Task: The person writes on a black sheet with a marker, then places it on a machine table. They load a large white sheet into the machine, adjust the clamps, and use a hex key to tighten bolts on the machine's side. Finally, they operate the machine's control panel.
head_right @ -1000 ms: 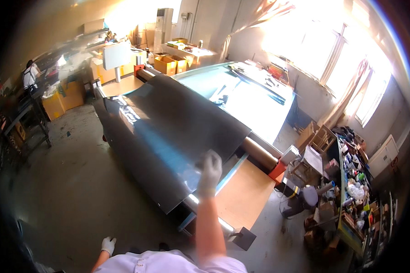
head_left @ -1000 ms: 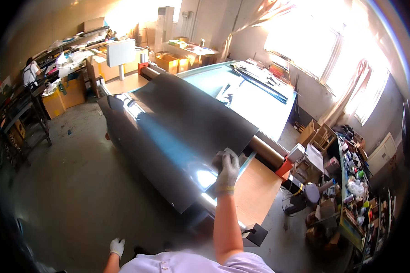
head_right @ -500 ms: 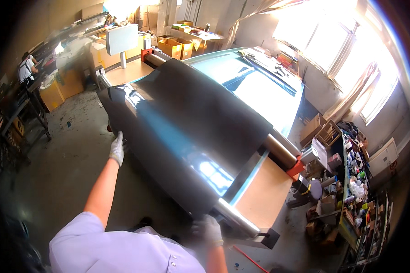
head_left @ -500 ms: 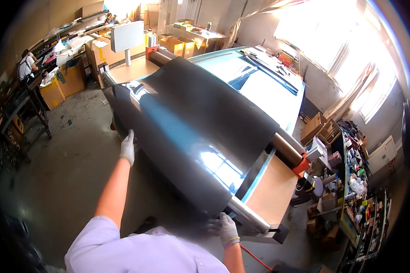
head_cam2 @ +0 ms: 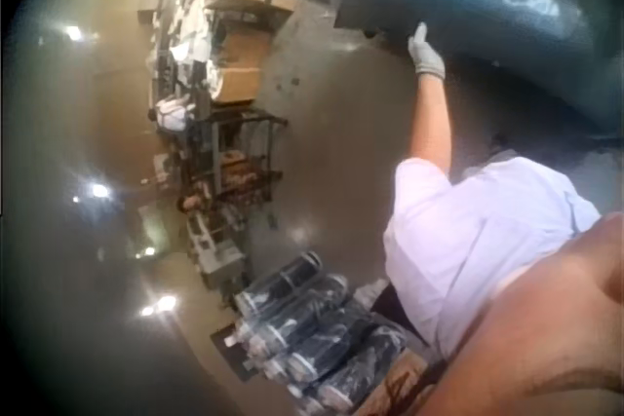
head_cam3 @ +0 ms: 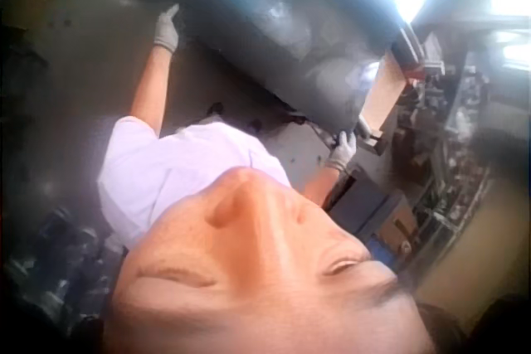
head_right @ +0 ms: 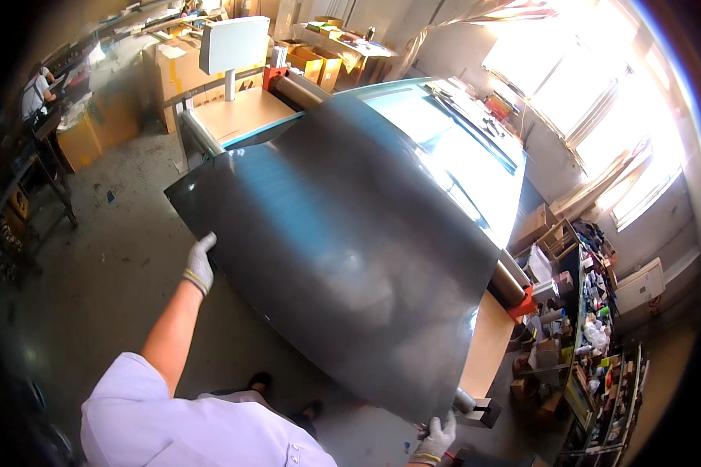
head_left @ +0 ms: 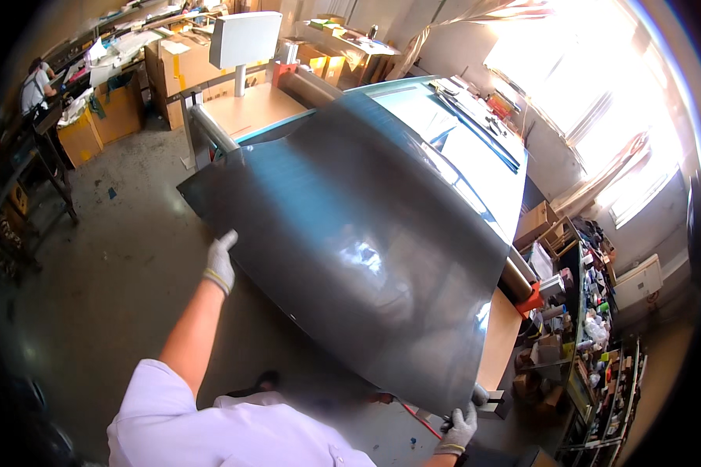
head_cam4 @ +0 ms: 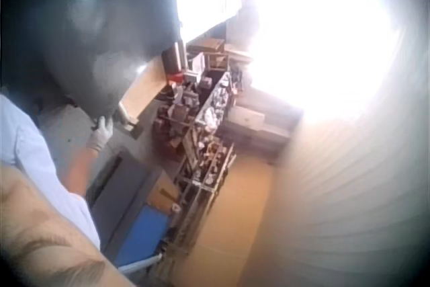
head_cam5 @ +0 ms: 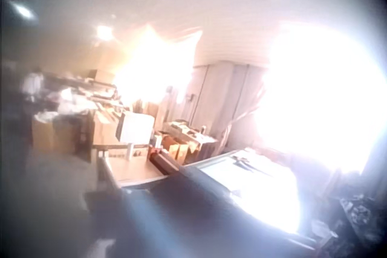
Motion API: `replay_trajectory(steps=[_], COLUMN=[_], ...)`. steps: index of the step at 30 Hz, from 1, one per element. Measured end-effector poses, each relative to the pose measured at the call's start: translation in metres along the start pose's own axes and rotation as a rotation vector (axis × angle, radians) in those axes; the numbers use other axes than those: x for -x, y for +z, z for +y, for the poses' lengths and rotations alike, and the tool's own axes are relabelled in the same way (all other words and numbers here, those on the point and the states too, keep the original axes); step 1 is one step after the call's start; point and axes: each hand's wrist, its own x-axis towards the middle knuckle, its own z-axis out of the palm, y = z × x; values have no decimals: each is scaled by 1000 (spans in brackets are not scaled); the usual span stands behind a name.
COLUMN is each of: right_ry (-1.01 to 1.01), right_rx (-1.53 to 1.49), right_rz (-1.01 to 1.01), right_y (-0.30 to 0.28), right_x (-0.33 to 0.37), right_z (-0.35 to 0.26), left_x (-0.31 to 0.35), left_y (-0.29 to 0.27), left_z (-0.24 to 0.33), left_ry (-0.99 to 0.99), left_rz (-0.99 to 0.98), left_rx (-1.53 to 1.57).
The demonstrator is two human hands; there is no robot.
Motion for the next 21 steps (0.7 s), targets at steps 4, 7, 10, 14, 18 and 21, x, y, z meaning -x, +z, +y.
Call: replay_trajectory(steps=[4, 7, 10, 14, 18, 21], right_ry=[-172, -305, -401, -378, -665, -603], right_rx=[70, 151, 171, 174, -18, -301], right_rz=[-105, -102, -211, -438, -284, -187], right_y=[27, 51, 84, 144, 133, 42], right_x=[12, 8, 26, 46, 45, 30], right_z=[-57, -80, -117, -139, -170, -176], left_x=[-82, -91, -28, 49, 71, 66], left_y=[-49, -40, -5, 7, -22, -110], left_z=[48, 54, 76, 88, 107, 69], left_ry=[-11, 261, 436, 591, 217, 173], left_rz=[223, 305, 215, 215, 383, 342], left_rx=[125, -265, -490, -723, 56, 229])
